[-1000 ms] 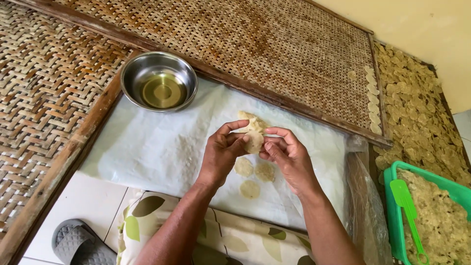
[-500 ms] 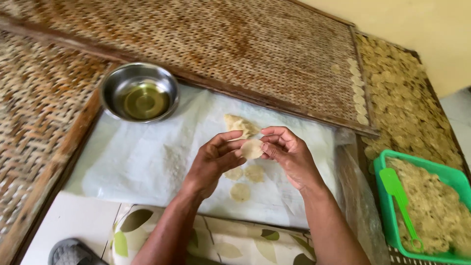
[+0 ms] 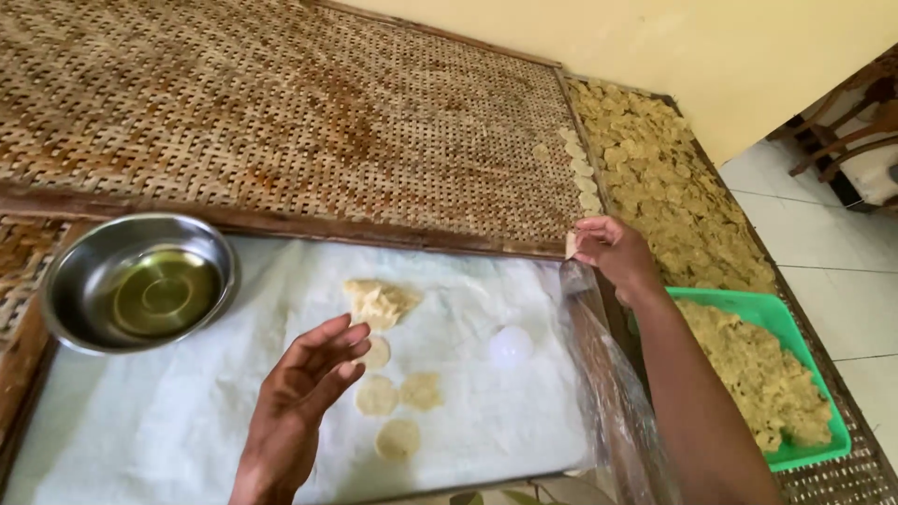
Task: Rolling out dough and cutting it into small circular pieces to be placed on a woven tray for drying.
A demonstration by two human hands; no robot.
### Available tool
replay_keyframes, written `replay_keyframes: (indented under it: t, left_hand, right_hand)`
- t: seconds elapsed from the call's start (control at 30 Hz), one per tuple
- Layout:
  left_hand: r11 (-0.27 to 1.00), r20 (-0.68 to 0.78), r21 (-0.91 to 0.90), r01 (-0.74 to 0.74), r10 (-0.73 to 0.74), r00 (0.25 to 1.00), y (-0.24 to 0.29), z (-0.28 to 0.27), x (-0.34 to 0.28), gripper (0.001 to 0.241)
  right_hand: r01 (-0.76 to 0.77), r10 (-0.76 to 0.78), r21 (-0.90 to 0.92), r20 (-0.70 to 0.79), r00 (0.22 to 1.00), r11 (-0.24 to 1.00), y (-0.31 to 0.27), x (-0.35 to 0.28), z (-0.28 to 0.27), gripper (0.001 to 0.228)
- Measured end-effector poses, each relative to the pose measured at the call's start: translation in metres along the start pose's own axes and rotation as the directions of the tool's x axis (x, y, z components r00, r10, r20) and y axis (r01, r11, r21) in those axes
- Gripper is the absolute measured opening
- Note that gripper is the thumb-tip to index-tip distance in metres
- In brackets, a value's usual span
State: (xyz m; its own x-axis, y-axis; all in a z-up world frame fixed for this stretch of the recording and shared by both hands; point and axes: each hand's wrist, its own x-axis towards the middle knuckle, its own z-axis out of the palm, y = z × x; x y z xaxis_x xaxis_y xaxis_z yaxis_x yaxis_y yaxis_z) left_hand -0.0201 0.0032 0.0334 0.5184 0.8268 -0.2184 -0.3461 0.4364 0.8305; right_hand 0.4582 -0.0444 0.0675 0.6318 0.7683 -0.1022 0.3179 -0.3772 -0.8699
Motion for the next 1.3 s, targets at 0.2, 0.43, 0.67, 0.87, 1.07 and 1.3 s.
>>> replay_keyframes:
  t: [0.2, 0.43, 0.67, 0.87, 1.07, 1.3]
  left_hand:
    - [0.999, -0.024, 0.051, 0.010, -0.009, 1.000, -0.010, -0.010, 0.010, 0.057]
    - [0.996, -0.047, 0.057, 0.064, -0.062, 0.997, -0.013, -0.017, 0.008, 0.057]
    - [0.993, -0.044, 0.084, 0.087, -0.084, 0.995, -0.016, -0.021, 0.008, 0.056]
    - [0.989, -0.059, 0.105, 0.107, -0.101, 0.993, -0.017, -0.021, 0.008, 0.060]
    - [0.989, -0.063, 0.118, 0.094, -0.087, 0.994, -0.019, -0.021, 0.009, 0.058]
    - [0.990, -0.032, 0.115, 0.079, -0.075, 0.997, -0.019, -0.021, 0.008, 0.057]
  right_hand:
    - [-0.094, 0.100, 0.089, -0.072, 0.992, 0.992, 0.014, 0.060, 0.006, 0.028]
    - [-0.078, 0.075, -0.046, -0.066, 0.995, 0.996, 0.087, 0.103, -0.012, 0.027]
    - [-0.127, 0.104, -0.145, -0.159, 0.982, 0.981, 0.081, 0.092, -0.021, 0.030]
    - [-0.145, 0.108, -0.207, -0.179, 0.978, 0.968, 0.083, 0.097, -0.034, 0.028]
    - [-0.063, 0.049, -0.150, -0.100, 0.994, 0.987, 0.091, 0.112, -0.042, 0.026]
    - [0.022, -0.021, -0.001, 0.074, 0.997, 1.000, 0.026, 0.098, -0.029, 0.031]
